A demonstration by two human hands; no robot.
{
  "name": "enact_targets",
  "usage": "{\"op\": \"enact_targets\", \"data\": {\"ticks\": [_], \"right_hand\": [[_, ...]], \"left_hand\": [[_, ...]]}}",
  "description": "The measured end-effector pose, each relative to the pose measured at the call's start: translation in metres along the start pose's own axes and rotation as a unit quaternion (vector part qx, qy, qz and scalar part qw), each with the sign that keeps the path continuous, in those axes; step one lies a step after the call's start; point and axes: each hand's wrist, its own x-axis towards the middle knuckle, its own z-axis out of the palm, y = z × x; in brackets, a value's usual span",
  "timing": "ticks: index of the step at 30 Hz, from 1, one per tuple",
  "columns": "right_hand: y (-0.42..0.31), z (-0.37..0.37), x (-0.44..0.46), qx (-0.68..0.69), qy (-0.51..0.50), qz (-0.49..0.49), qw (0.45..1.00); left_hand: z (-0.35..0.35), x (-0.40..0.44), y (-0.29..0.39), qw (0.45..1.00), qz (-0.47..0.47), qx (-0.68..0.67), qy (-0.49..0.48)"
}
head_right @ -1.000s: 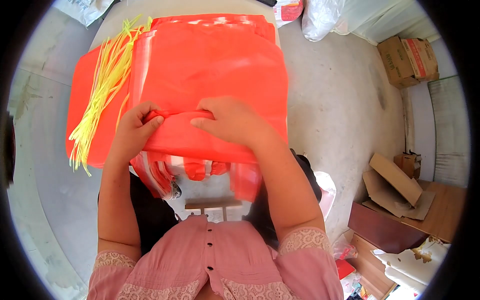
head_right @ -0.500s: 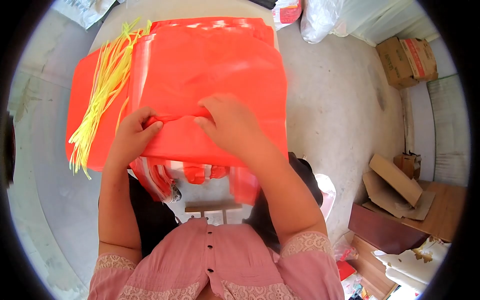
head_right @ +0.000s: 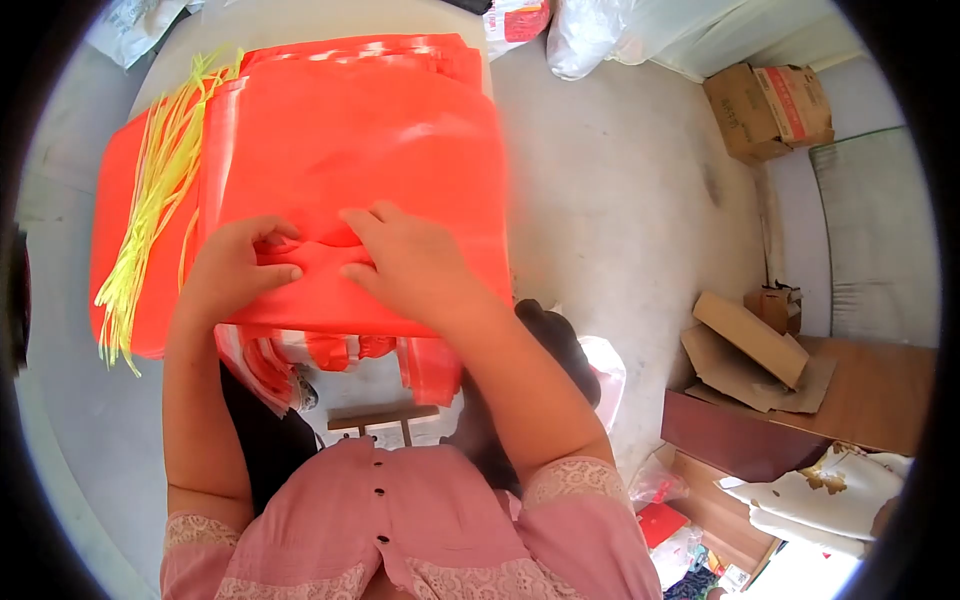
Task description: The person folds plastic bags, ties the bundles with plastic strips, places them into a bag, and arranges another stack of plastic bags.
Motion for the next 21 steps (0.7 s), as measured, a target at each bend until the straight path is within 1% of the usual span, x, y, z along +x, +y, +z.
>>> {"op": "enact_targets", "data": {"ticks": [6,9,12,14,17,21], "right_hand": [[0.003,0.02,0.001,0.037,0.064,-0.051,0.996],[-0.001,0.014,0.003,0.063,0.01,0.006,0.998],[0.003,0.018,0.003,0.061,0.026,-0.004,0.998],[0.004,0.016,0.003,0.096,0.027,-0.01,0.995],[0.006,0.013,0.002,0.131,0.026,-0.007,0.991],[0.003,0.012,0.003,0.159,0.038,0.0,0.987]], "left_hand": [[0.0,0.0,0.003,0.999,0.005,-0.038,-0.033],[0.0,0.0,0.012,0.998,0.001,-0.033,-0.048],[0.002,0.001,0.01,0.997,0.008,-0.027,-0.069],[0.001,0.0,0.01,0.997,0.007,-0.033,-0.073],[0.005,-0.001,0.001,0.994,0.02,-0.082,-0.068],[0.005,-0.003,0.002,0.993,0.022,-0.09,-0.068]]}}
